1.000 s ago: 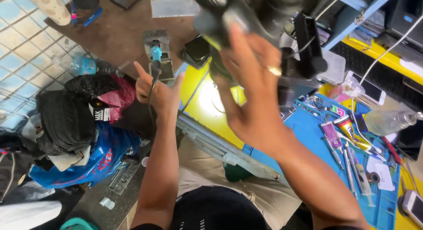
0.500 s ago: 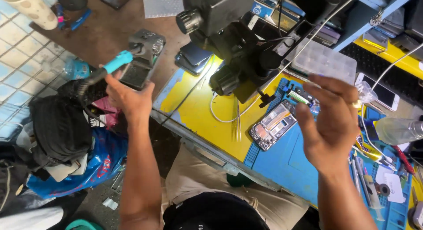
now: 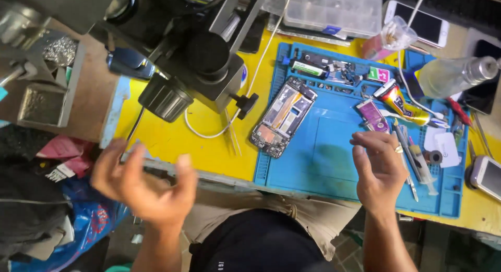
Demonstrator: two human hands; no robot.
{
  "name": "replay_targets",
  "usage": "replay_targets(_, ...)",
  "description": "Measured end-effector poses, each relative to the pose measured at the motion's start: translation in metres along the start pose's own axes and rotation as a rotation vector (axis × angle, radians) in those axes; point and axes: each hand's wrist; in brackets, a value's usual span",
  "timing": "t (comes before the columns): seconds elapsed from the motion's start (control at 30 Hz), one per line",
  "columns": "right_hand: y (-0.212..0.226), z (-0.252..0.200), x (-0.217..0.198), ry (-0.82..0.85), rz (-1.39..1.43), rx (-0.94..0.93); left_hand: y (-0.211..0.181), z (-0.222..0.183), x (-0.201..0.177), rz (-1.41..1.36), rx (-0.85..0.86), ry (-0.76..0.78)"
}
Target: Applying adhesive to the frame of a mobile phone and carefully assembling the screen and internal components.
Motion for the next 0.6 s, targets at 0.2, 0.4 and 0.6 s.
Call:
replay_targets(0.2, -0.006, -0.027, 0.004, -0.027, -0.074, -0.045, -0.047, 0.041, 0.067, 0.128, 0.422, 0.174)
replay_targets(0.4, -0.023, -0.036, 0.000, -0.082, -0.135, 0.090, -0.042, 0.048, 0.083, 0.312, 0.432, 0.039)
replay_targets(0.6, -0.008, -0.029, -0.001, -0.029, -0.152, 0.184, -0.009, 0.059, 0.052, 0.387, 0.448, 0.059)
Point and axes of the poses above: each hand's wrist, its own z-axis towards the middle knuckle, its own x-axis out of the palm, y = z × x, and after that the axes turned 14 degrees about -y, right-handed
